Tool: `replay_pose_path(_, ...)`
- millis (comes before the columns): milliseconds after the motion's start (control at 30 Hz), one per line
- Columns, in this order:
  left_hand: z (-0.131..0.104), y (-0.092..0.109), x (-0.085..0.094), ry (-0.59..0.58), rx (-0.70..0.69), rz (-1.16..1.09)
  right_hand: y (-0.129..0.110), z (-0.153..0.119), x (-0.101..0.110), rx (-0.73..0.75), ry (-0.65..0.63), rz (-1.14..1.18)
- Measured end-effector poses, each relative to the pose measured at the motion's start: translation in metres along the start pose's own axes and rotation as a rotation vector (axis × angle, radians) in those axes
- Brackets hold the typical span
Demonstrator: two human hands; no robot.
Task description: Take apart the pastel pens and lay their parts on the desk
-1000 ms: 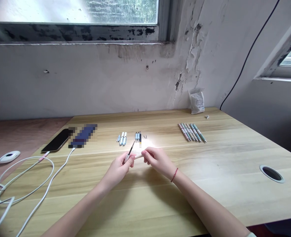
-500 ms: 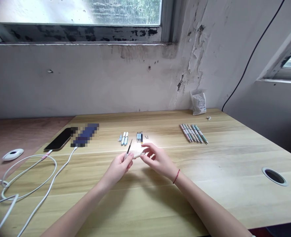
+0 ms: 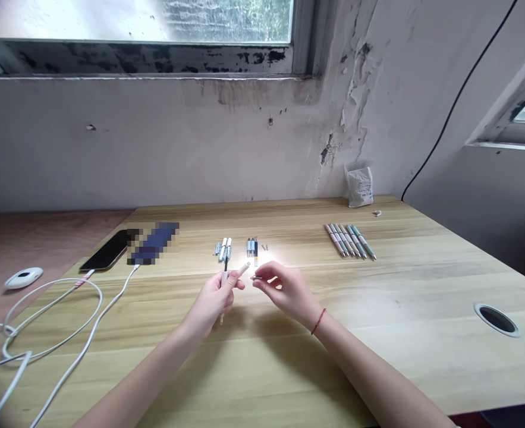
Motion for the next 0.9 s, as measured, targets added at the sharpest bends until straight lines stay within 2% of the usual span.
replay_pose_path(133, -0.002, -0.002, -0.007, -0.015, -0.045, -0.013, -0.006, -0.002, -0.009, 0.072, 0.014, -0.114)
replay_pose_path(300, -0.004, -0.001, -0.008, 0.016, -0.077, 0.137, -0.005, -0.004, -0.013, 0.128, -0.001, -0.200)
replay_pose_path(400, -0.003, -0.001, -0.003, 0.072, -0.087, 0.166, -0.005, -0.004, -0.011, 0.134, 0.003, -0.205)
replay_pose_path(500, -0.001, -0.001, 0.002, 0.100, -0.090, 0.152, -0.004, -0.003, -0.001, 0.097, 0.090, -0.167)
replay_pose_path(600, -0.001, 0.000, 0.003, 0.057, -0.097, 0.135, -0.003, -0.001, 0.007, 0.045, 0.126, -0.124)
replay_pose_path(767, -0.003, 0.000, -0.001, -0.009, -0.114, 0.173, -0.001, 0.000, 0.007, 0.023, 0.052, -0.070)
replay_pose_path(900, -0.005, 0.001, 0.000, -0.005, -0.122, 0.205, -0.002, 0.000, 0.008, 0.045, 0.027, -0.062)
Point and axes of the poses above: each hand's wrist, its own z-axis towards the middle knuckle, its own x-axis out of the back of the hand, y = z × x, the point moved 4 cm from there along z, towards the middle knuckle, and after that the axes turned 2 degrees about z, right-handed, at the moved point
